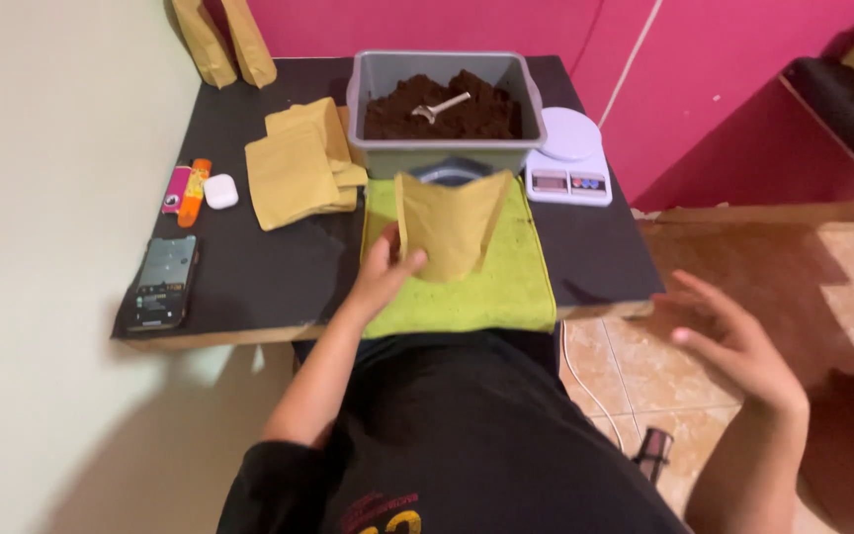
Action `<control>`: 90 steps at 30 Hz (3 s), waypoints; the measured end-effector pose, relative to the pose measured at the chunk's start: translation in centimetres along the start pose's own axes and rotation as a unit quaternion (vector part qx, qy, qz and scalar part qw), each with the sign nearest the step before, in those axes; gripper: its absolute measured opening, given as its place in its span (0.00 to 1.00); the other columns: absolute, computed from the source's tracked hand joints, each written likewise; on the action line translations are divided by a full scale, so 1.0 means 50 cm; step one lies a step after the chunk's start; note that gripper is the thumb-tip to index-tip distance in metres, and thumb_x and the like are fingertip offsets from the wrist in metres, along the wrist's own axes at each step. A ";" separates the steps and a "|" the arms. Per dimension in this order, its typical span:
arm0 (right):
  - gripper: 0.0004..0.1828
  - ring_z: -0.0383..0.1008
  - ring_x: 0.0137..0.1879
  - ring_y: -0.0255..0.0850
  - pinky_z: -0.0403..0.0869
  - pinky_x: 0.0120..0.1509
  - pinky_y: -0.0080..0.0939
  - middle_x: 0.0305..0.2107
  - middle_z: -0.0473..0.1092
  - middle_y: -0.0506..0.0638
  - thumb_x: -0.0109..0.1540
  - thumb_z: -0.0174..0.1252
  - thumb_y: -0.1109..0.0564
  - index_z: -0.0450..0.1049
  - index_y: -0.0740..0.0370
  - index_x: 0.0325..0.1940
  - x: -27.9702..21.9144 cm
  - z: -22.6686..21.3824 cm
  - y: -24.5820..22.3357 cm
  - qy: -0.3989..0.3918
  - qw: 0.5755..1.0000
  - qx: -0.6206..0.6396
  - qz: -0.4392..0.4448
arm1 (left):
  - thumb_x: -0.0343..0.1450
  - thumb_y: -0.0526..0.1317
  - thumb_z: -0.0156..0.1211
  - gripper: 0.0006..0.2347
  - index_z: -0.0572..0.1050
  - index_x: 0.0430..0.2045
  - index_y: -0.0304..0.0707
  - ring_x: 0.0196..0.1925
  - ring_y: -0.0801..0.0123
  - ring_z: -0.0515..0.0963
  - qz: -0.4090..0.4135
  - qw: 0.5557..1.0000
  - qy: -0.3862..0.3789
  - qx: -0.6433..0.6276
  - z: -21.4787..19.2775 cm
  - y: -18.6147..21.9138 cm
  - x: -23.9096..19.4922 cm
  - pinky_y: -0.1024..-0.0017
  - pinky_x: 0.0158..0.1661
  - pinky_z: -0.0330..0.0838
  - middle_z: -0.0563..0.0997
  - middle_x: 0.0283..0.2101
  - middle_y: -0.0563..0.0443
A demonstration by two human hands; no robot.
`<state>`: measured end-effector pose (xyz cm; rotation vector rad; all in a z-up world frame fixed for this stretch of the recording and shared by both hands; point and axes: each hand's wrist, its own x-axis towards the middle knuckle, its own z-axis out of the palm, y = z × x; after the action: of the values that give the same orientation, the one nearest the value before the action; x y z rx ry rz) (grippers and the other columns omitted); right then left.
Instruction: Scooping ground coffee from a container into small pouches, weighing them on a digital scale, and organizing the filled pouches.
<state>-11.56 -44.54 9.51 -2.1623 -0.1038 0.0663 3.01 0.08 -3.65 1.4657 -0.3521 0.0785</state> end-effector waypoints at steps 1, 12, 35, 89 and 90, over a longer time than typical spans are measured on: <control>0.43 0.74 0.63 0.41 0.74 0.63 0.43 0.60 0.73 0.53 0.57 0.59 0.58 0.58 0.53 0.78 0.033 0.010 -0.014 -0.004 1.000 -0.001 -0.001 | 0.69 0.45 0.65 0.26 0.66 0.61 0.36 0.62 0.62 0.76 -0.001 1.000 0.005 0.000 0.001 0.017 -0.005 0.66 0.57 0.74 0.76 0.60 0.45; 0.12 0.83 0.42 0.44 0.78 0.52 0.48 0.33 0.80 0.52 0.59 0.71 0.55 0.84 0.60 0.44 0.451 0.339 -0.058 -0.026 0.955 0.140 -0.259 | 0.64 0.46 0.77 0.17 0.82 0.38 0.32 0.34 0.69 0.84 -0.071 0.988 0.140 -0.005 0.060 0.039 0.067 0.66 0.32 0.80 0.87 0.34 0.44; 0.09 0.66 0.36 0.32 0.65 0.43 0.35 0.29 0.68 0.43 0.68 0.57 0.53 0.75 0.62 0.42 0.432 0.376 -0.011 -0.027 0.927 0.330 -0.175 | 0.48 0.48 0.86 0.41 0.74 0.53 0.25 0.57 0.48 0.79 -0.121 0.991 -0.005 0.065 0.045 0.115 0.100 0.54 0.54 0.75 0.81 0.51 0.33; 0.28 0.70 0.61 0.51 0.70 0.64 0.62 0.51 0.71 0.65 0.68 0.54 0.48 0.65 0.73 0.64 0.493 0.317 -0.227 0.065 0.923 0.184 -0.333 | 0.60 0.57 0.76 0.37 0.69 0.56 0.30 0.56 0.53 0.79 0.116 0.987 0.111 -0.002 0.161 0.318 0.201 0.49 0.55 0.75 0.81 0.51 0.34; 0.34 0.72 0.58 0.45 0.73 0.64 0.56 0.49 0.73 0.58 0.66 0.56 0.39 0.68 0.70 0.62 0.497 0.296 -0.242 0.077 0.905 0.190 -0.373 | 0.60 0.58 0.76 0.34 0.72 0.53 0.35 0.54 0.60 0.81 0.227 0.967 0.118 0.021 0.161 0.356 0.205 0.54 0.54 0.76 0.83 0.48 0.40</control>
<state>11.28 -23.09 11.07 -1.6094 -0.7543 -0.4852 6.51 -7.45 16.76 1.3767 -0.4872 0.6269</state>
